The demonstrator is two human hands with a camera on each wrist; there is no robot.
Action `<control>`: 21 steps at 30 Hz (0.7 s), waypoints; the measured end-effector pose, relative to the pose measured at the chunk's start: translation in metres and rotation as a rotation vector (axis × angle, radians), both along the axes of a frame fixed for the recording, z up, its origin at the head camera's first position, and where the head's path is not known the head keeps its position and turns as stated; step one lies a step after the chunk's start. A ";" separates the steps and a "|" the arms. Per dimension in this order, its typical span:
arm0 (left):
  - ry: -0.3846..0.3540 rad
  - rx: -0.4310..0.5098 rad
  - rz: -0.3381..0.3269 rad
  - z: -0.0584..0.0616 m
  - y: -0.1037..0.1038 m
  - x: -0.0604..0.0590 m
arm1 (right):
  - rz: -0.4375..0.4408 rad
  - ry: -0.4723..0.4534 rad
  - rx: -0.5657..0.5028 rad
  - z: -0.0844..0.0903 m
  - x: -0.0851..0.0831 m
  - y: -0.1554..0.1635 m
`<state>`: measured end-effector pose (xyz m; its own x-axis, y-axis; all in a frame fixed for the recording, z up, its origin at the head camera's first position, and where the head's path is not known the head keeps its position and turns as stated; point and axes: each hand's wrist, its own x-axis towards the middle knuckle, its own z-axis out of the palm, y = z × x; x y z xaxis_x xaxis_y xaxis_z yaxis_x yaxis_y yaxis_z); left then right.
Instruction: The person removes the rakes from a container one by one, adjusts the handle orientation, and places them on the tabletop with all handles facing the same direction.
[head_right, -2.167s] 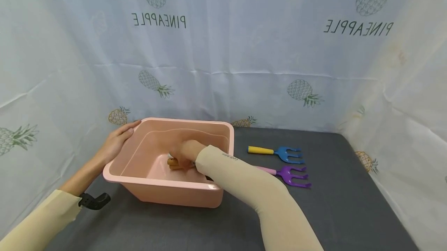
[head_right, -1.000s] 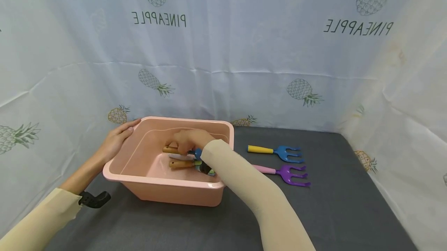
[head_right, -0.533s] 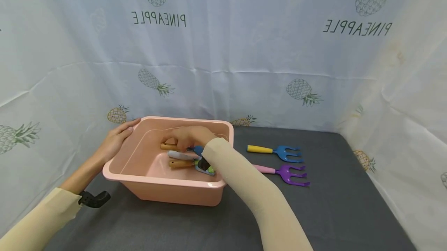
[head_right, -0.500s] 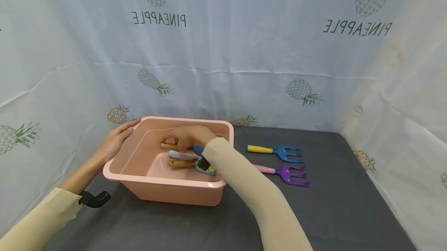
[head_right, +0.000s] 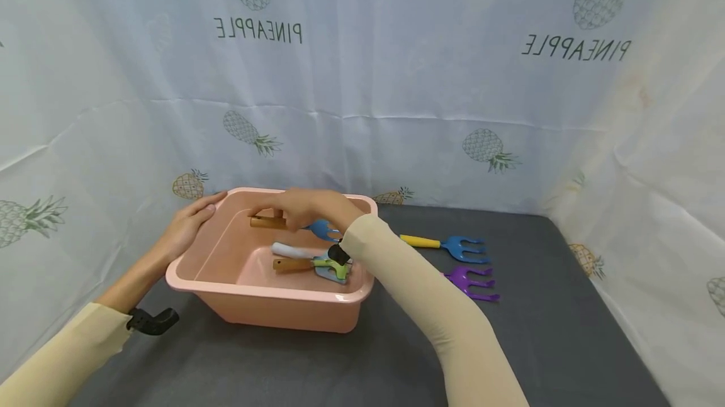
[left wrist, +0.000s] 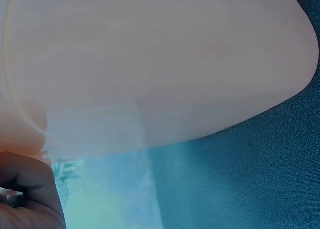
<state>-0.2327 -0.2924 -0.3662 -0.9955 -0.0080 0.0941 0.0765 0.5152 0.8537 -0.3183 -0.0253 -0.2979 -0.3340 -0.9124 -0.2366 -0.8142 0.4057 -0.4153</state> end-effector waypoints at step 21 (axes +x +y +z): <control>-0.003 -0.034 -0.031 0.002 0.000 0.006 | 0.019 0.226 -0.043 0.068 0.040 0.058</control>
<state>-0.2271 -0.2929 -0.3645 -0.9955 0.0264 0.0906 0.0904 0.5414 0.8359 -0.2779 0.0324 -0.2302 -0.3572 -0.9264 -0.1187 -0.8956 0.3758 -0.2378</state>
